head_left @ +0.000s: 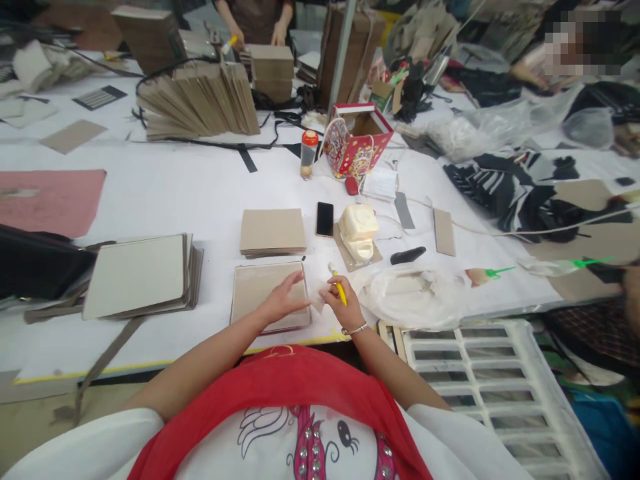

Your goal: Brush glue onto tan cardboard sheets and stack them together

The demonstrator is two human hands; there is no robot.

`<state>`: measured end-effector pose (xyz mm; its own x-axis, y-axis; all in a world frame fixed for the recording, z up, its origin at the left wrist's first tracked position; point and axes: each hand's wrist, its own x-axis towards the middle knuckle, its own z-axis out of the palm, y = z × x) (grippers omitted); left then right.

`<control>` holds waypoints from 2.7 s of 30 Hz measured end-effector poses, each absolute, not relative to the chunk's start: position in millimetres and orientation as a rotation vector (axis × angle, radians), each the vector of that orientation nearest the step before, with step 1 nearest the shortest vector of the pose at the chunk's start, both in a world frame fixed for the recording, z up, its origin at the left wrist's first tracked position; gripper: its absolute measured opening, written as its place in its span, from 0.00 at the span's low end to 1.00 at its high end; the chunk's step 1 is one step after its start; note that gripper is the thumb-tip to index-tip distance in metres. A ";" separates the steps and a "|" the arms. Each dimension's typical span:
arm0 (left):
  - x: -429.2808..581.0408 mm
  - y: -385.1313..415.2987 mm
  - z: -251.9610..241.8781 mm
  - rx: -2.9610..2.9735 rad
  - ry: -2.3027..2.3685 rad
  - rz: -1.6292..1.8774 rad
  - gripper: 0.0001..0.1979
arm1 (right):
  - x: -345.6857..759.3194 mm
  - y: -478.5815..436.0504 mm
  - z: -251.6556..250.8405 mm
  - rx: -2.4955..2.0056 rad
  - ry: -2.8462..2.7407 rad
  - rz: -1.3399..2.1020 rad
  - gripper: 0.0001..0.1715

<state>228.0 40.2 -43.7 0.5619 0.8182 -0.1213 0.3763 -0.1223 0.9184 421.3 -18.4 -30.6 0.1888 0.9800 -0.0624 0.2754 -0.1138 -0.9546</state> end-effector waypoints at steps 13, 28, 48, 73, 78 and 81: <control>189.1 46.2 -38.6 1.155 1.019 0.268 0.12 | 383.9 28.2 -36.2 -1.663 -1.468 0.837 0.16; 103.6 102.9 -89.9 1.238 1.827 0.468 0.14 | 357.6 88.9 -106.9 -1.967 -1.593 0.540 0.18; 105.8 116.1 -102.2 1.427 2.031 0.216 0.17 | 356.6 98.3 -128.4 -2.009 -1.811 0.333 0.16; -50.8 59.6 -34.5 2.086 2.273 0.032 0.29 | 377.8 47.6 -87.9 -1.565 -1.914 0.455 0.23; -81.1 58.2 -17.3 2.123 1.998 0.044 0.10 | 388.1 24.9 -50.6 -1.734 -1.688 0.947 0.26; -81.0 61.0 -9.3 2.478 1.766 0.606 0.14 | 406.5 13.0 -25.3 -1.758 -1.447 0.987 0.25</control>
<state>-81.0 61.0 -9.3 0.2762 0.9163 0.2899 0.9012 -0.3517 0.2531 406.5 13.0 -25.3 0.1079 0.9832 -0.1469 0.4958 -0.1813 -0.8493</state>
